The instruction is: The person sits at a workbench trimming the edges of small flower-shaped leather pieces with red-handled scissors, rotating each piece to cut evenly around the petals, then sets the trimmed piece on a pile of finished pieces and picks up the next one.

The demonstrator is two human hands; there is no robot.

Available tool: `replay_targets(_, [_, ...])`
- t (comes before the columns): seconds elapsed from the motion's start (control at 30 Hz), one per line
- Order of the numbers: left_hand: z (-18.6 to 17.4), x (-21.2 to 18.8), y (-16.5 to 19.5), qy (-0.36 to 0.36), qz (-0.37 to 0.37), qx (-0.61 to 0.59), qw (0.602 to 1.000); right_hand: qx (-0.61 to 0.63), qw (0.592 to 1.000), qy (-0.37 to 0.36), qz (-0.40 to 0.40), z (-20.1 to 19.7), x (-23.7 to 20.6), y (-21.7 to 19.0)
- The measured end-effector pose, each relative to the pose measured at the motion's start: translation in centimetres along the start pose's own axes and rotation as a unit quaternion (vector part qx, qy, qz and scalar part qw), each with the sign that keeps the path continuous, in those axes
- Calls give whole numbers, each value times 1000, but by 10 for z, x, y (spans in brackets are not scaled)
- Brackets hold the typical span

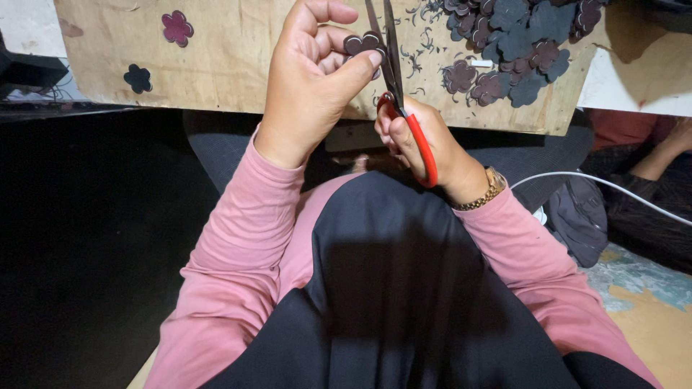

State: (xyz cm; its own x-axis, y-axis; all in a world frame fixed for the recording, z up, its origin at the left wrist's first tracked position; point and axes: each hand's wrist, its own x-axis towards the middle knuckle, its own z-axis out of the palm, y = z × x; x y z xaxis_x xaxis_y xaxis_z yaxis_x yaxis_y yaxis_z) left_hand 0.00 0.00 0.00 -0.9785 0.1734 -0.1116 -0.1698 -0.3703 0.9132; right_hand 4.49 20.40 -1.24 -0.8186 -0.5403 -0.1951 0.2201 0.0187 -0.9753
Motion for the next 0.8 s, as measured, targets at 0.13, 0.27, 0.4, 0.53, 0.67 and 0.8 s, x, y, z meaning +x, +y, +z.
replay_targets(0.13, [10,0,-5,-6,14,14,1000,-2,1000,3,-4,-9,-9,4])
replay_targets(0.27, [7,-2,-6,-11,23,7,1000,1,1000,2,6,-6,-11,6])
replay_targets(0.4, [15,-39,-21,0,28,-10,1000,-3,1000,-2,-1,10,-44,24])
replay_targets(0.53, [17,-50,-26,5,29,-25,999,17,1000,-3,17,15,-53,31])
replay_targets(0.67, [18,-61,-29,2,27,-18,999,27,999,-15,-9,21,-61,38])
replay_targets(0.8, [22,-72,-34,7,7,-16,1000,5,1000,-5,-11,26,-68,46])
